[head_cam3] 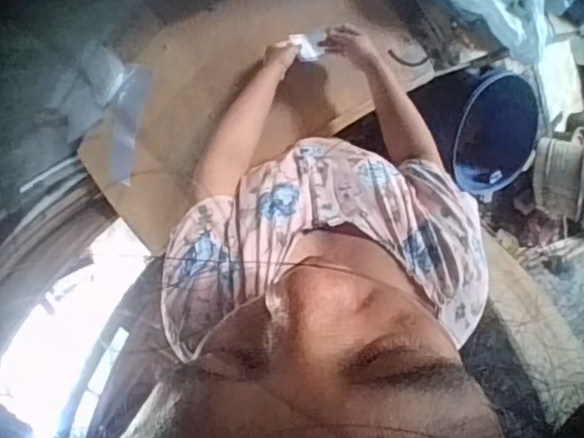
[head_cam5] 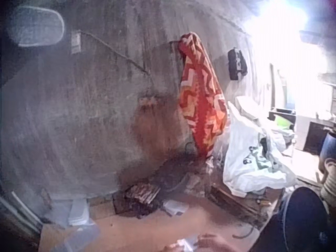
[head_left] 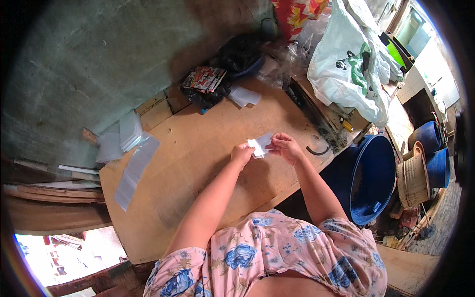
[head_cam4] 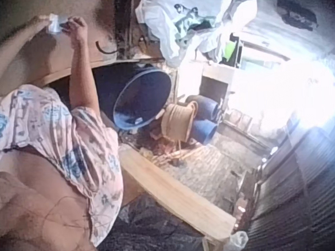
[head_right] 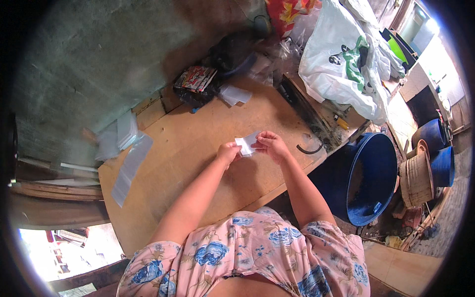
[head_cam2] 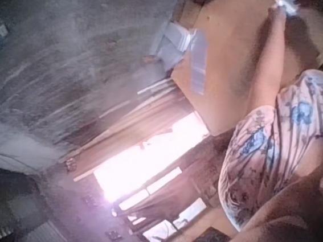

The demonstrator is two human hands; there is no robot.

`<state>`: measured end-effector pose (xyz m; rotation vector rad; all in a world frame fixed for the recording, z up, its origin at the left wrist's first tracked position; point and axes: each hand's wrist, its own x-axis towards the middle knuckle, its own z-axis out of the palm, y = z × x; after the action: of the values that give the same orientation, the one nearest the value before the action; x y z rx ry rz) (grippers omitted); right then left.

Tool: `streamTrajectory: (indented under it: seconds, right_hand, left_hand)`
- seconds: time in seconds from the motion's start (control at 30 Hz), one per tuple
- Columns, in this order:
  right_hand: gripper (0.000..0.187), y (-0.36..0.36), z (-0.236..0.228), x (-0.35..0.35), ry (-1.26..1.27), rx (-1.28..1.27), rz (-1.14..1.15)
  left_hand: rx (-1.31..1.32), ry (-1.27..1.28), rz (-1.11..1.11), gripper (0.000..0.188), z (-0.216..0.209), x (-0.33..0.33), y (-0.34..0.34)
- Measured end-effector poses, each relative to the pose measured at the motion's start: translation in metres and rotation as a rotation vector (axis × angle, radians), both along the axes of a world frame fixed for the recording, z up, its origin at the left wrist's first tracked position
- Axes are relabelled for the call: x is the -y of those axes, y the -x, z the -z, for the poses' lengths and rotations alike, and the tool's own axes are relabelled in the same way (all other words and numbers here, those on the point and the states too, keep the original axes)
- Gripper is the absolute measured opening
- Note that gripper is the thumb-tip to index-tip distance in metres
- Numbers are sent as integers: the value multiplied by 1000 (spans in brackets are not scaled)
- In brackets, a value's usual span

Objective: The person unpacks a roll of black cable, cuts a short length, and uses a lighter to heat the cable end. They then place the heated end into a clear plastic bag and press it flat on the table, repeating the process with additional bags.

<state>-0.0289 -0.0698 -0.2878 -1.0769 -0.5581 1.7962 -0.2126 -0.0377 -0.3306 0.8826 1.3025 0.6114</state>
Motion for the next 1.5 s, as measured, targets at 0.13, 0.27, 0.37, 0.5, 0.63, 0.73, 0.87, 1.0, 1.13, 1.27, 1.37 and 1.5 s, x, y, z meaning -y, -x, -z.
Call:
streamTrajectory:
  seconds: [0.13, 0.27, 0.37, 0.5, 0.63, 0.73, 0.87, 1.0, 1.13, 1.27, 1.37, 1.5]
  right_hand:
    - [6, 10, 33, -8, 30, 48, 47]
    - [8, 3, 64, -20, -36, 282, 188]
    - [6, -5, 71, -29, -99, 321, 288]
    - [5, -10, 66, -34, -163, 489, 370]
    - [4, 5, 28, -25, -143, 406, 293]
    - [5, 17, -11, -15, -115, 197, 129]
    - [3, 27, -35, -7, -138, 210, -226]
    - [2, 59, -44, -2, -229, 239, -732]
    - [5, 97, -25, -5, -159, 181, -708]
    - [9, 120, 30, -18, -210, 584, -486]
    - [17, 127, 34, -19, -330, 996, -437]
    - [20, 128, 30, -18, -522, 1320, -333]
  left_hand:
    - [-83, -153, -15, 14, 9, -1, 6]
    - [-405, -282, 87, 19, -18, -5, 11]
    - [-373, -207, -12, 26, -32, -7, 13]
    - [-455, -276, -20, 31, -6, -19, 37]
    - [-303, -216, -86, 25, 0, -22, 47]
    - [-210, -260, -139, 14, 19, -35, 61]
    - [-88, -283, -167, 17, 4, -57, 69]
    - [-321, -493, -199, 24, 13, -63, 81]
    - [-693, -810, -213, 29, 13, -43, 96]
    - [-574, -643, -8, 28, -12, 3, 116]
    - [-889, -853, 227, 27, -13, 40, 121]
    - [-1131, -894, 373, 32, -10, 52, 123]
